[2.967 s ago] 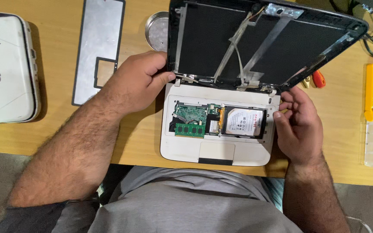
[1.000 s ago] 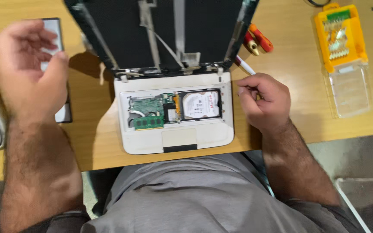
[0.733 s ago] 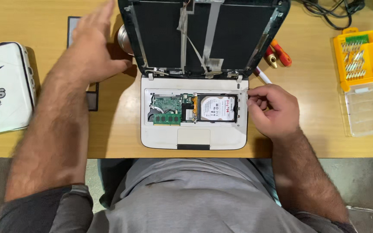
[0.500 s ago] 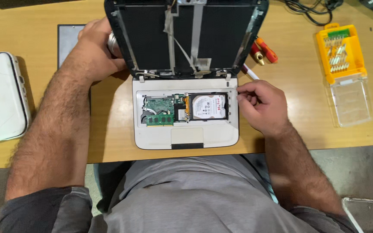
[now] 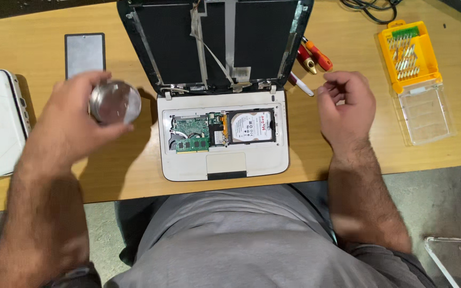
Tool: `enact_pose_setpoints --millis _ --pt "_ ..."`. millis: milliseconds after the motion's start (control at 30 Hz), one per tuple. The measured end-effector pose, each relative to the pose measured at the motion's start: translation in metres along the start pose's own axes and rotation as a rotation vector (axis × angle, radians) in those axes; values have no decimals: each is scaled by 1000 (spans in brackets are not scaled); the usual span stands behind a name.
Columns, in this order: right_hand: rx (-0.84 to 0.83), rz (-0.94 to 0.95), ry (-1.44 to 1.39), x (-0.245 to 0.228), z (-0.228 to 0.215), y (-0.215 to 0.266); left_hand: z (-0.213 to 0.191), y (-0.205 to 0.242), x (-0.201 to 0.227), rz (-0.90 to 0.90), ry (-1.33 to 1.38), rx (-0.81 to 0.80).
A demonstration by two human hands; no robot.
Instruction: The person disassembles a white laptop by removing screws from the back cover with a screwdriver. They place the screws in a small metal container, remove the cover, and then reattach it by screwing it back into place.
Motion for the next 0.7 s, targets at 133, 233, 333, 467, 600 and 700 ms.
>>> enact_pose_setpoints --millis 133,233,333,467,600,700 --pt "17 15 36 8 -15 -10 22 19 -5 -23 -75 -68" --pt "-211 44 225 -1 -26 -32 41 27 9 -31 -90 -163" --pt "-376 -143 448 8 -18 -59 65 23 22 244 -67 -217" --pt "-630 269 630 -3 -7 -84 93 2 52 522 -51 -266" --pt "-575 250 609 22 1 -83 120 -22 52 755 -116 -160" --pt "-335 251 409 36 -4 -79 123 -28 51 766 -101 -156"
Point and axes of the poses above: each hand's wrist, its own y-axis away from the middle knuckle, its own z-axis out of the palm, x = y × z, the point moved 1 cm from there along -y, towards the middle knuckle, and after that the axes turned 4 degrees about y, right-handed, at the moved point
